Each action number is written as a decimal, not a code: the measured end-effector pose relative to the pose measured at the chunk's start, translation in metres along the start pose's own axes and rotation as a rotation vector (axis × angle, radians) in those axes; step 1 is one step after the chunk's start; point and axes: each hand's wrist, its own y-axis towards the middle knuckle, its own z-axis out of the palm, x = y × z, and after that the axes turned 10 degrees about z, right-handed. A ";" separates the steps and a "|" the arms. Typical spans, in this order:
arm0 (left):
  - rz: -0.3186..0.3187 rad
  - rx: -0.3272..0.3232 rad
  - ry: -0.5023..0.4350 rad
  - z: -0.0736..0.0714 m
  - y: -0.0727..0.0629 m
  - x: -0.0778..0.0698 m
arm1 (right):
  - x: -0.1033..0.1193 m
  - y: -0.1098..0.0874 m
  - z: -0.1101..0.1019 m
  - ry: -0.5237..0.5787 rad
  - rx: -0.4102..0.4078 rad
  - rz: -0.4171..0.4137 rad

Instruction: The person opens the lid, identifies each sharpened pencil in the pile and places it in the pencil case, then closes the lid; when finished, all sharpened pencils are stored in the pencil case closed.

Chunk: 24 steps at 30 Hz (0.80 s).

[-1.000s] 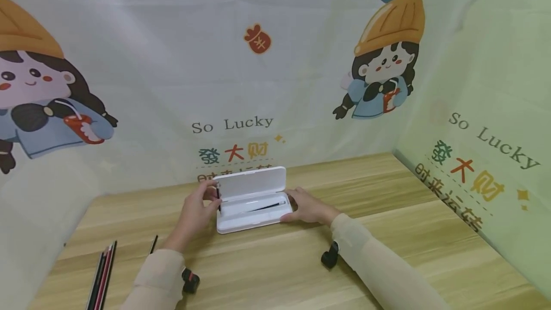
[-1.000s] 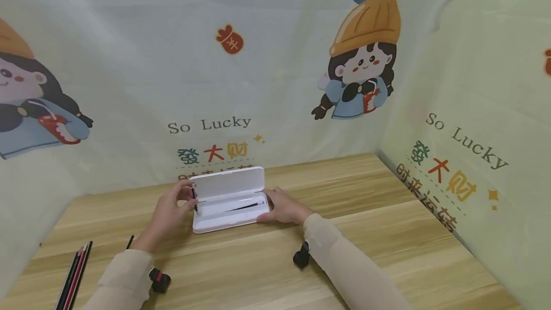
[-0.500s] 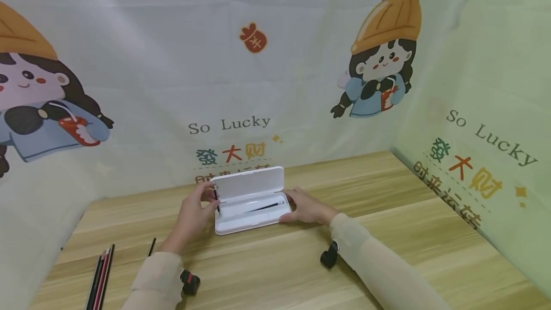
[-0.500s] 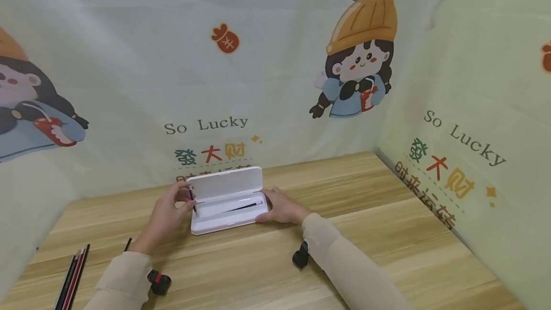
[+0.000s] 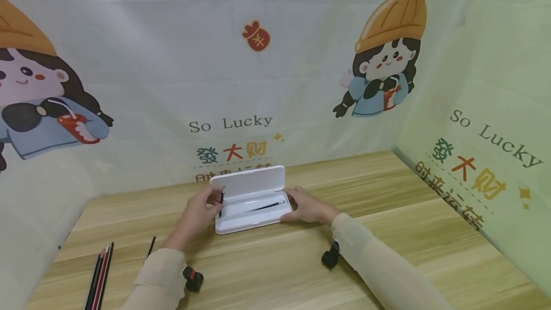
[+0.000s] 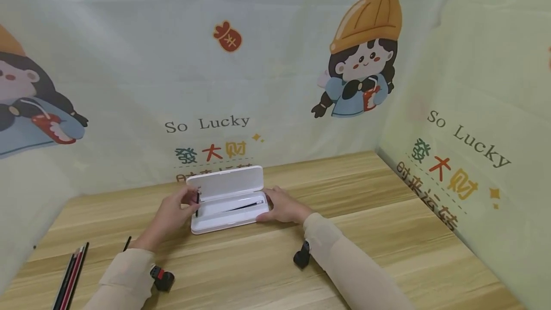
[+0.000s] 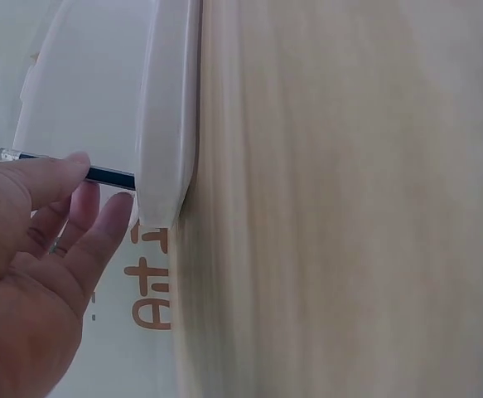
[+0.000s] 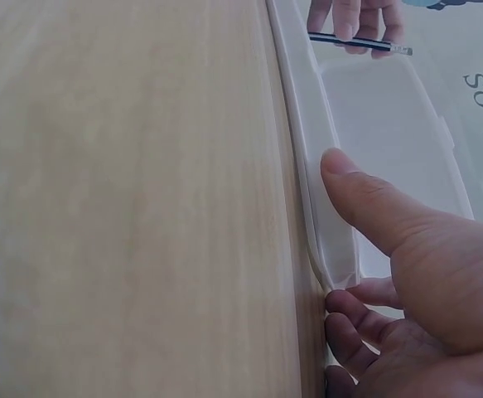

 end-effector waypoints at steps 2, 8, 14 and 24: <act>0.003 -0.003 -0.004 0.000 -0.001 -0.001 | 0.001 0.000 0.001 0.002 0.004 0.003; 0.016 -0.009 -0.010 0.000 -0.002 0.000 | 0.002 0.001 0.002 -0.005 0.002 -0.009; 0.031 -0.002 -0.009 0.000 0.000 -0.002 | 0.002 0.002 0.003 0.011 0.003 -0.006; 0.057 0.004 0.040 -0.010 -0.005 -0.010 | 0.001 0.000 0.001 0.013 -0.006 0.020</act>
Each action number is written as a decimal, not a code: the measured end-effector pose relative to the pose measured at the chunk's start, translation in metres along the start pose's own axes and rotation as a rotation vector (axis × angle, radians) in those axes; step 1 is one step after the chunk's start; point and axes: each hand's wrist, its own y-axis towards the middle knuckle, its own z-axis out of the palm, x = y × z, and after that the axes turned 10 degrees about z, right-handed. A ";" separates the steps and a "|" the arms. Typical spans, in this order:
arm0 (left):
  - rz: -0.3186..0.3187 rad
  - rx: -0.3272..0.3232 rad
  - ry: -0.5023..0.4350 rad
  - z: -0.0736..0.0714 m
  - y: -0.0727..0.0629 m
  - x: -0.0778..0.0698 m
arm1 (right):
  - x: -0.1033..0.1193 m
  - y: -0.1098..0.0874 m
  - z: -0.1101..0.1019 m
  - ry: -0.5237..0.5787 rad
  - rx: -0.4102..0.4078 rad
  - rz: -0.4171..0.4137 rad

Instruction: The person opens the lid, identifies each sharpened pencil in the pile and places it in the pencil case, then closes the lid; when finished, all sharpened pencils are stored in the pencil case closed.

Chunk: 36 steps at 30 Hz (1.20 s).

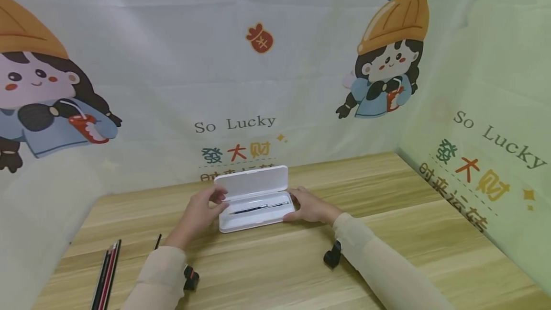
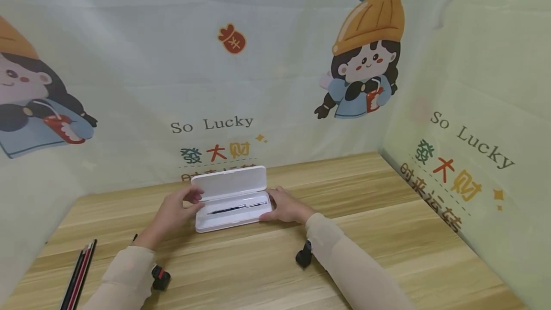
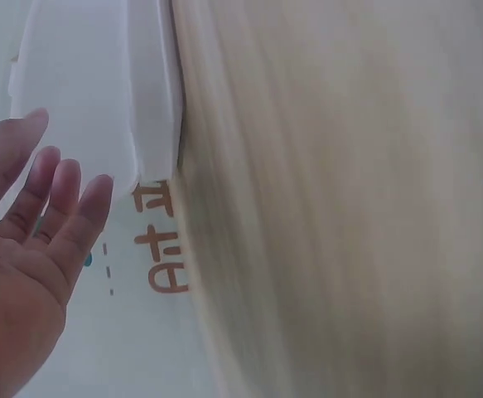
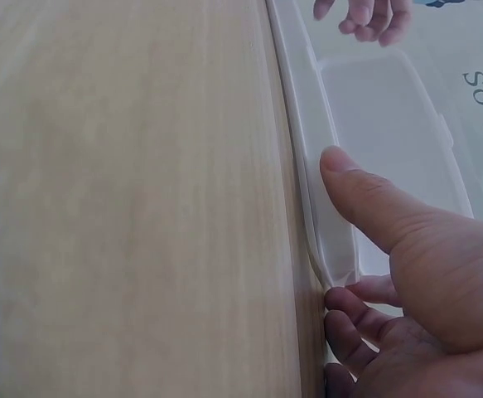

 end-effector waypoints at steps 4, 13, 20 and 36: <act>-0.027 -0.007 0.007 -0.011 -0.005 0.000 | -0.001 -0.001 -0.001 -0.010 0.000 0.011; -0.045 -0.011 0.053 -0.051 -0.027 0.011 | -0.001 -0.001 0.000 -0.019 -0.001 0.013; -0.075 0.024 0.084 -0.079 -0.048 0.017 | -0.001 0.000 0.000 -0.018 -0.023 -0.002; -0.166 0.091 0.054 -0.127 -0.086 0.039 | -0.003 0.000 0.002 -0.007 -0.026 -0.018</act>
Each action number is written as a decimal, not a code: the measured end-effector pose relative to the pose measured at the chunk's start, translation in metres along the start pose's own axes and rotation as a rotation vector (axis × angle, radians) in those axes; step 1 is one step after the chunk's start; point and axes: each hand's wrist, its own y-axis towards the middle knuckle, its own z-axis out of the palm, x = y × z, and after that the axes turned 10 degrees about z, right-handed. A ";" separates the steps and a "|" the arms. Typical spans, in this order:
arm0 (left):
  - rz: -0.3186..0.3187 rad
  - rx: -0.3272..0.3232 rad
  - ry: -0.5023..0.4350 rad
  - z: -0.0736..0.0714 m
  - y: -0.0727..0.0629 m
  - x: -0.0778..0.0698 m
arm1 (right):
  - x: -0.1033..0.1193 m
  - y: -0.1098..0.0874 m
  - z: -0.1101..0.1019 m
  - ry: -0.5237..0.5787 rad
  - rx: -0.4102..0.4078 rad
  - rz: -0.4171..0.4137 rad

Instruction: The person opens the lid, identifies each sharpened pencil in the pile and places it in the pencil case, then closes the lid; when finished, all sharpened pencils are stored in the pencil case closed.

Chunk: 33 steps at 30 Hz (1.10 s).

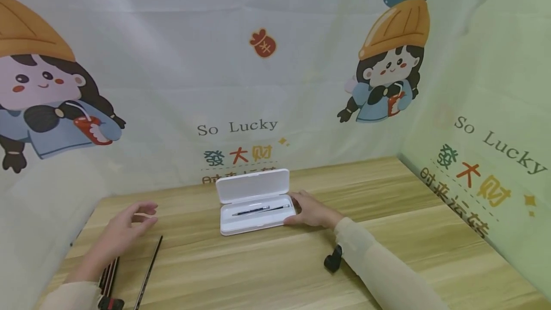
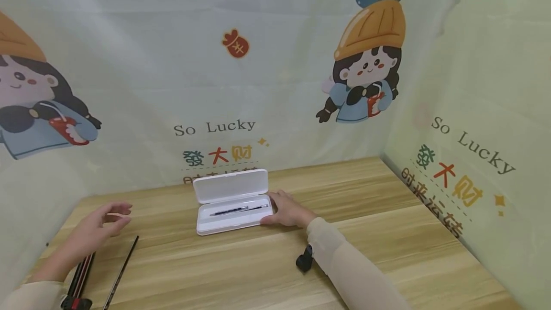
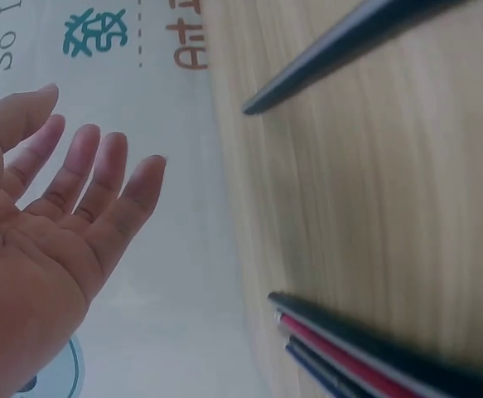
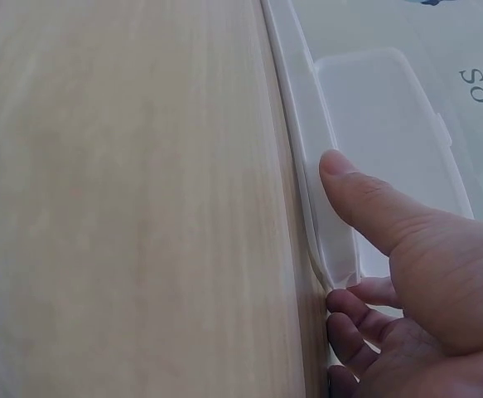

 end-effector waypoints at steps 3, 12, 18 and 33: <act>-0.018 0.016 -0.011 -0.007 -0.006 0.003 | 0.001 0.000 0.000 -0.005 -0.002 -0.006; -0.089 0.068 -0.024 -0.023 -0.021 0.017 | 0.002 -0.001 -0.001 0.018 0.008 0.007; -0.143 0.078 -0.044 -0.030 -0.031 0.024 | 0.002 -0.002 -0.001 0.029 0.014 0.007; -0.204 0.130 -0.126 -0.034 -0.044 0.032 | 0.001 -0.001 0.000 0.002 -0.002 0.003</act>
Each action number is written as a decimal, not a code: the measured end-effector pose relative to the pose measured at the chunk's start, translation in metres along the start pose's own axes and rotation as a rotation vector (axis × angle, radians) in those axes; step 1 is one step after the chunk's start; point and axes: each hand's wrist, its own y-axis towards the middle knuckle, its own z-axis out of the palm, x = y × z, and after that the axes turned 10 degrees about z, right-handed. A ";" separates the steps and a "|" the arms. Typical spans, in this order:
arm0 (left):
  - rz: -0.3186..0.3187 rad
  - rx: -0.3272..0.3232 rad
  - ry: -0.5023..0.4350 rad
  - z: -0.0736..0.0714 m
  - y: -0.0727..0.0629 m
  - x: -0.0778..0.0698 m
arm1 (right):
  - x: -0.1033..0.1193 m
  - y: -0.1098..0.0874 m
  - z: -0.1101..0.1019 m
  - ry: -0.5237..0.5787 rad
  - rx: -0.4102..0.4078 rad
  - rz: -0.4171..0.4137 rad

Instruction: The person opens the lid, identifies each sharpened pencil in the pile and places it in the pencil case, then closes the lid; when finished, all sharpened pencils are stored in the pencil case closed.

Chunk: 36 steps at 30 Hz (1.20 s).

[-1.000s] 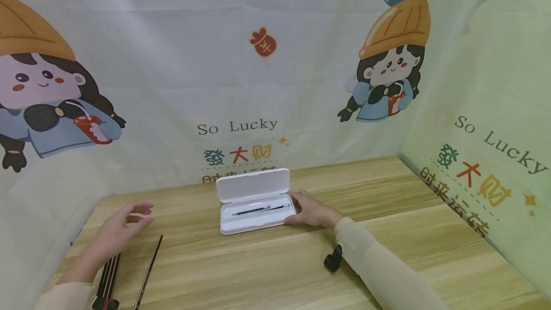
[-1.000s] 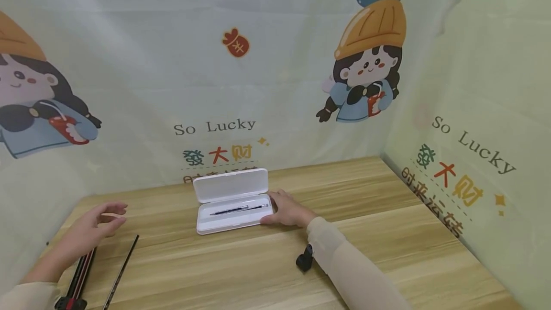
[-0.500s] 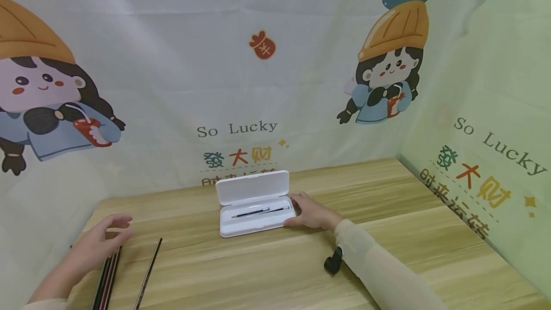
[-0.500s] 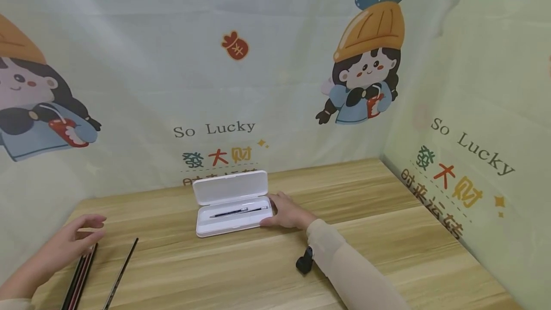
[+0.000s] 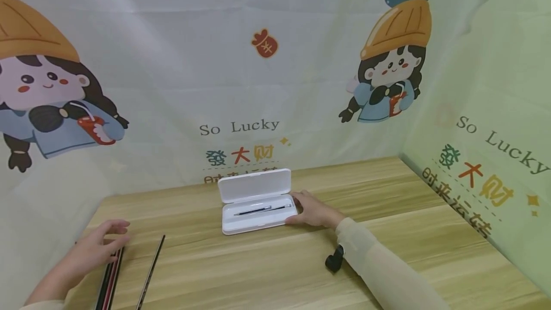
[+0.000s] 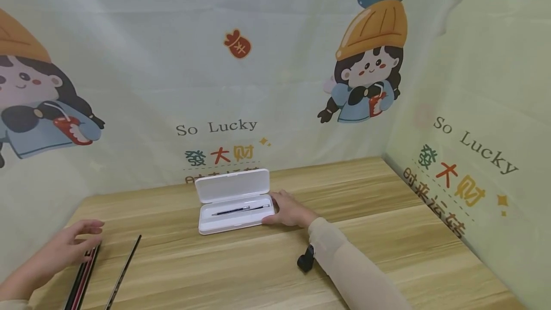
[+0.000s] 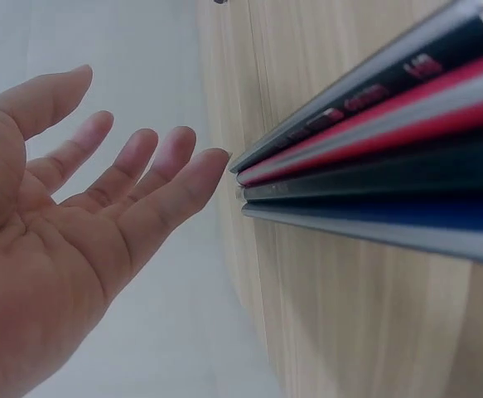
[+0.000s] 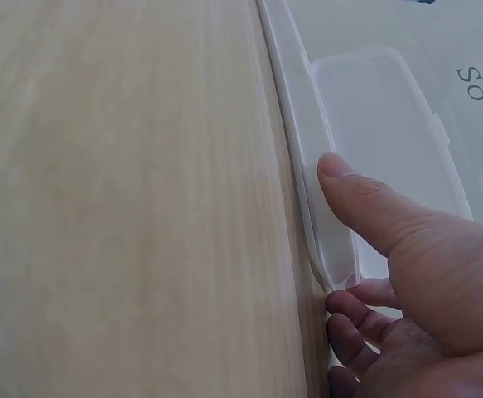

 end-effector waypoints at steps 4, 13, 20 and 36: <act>-0.008 0.022 0.003 0.000 0.000 0.002 | 0.002 -0.001 0.000 0.013 0.009 0.022; -0.006 0.077 -0.051 0.004 0.004 0.004 | 0.001 -0.001 0.000 0.028 0.001 0.023; 0.011 0.080 -0.050 0.005 0.005 0.002 | -0.001 -0.001 0.000 0.022 -0.002 0.020; 0.009 0.108 -0.031 0.010 0.003 -0.003 | 0.000 -0.002 0.002 0.017 0.002 0.011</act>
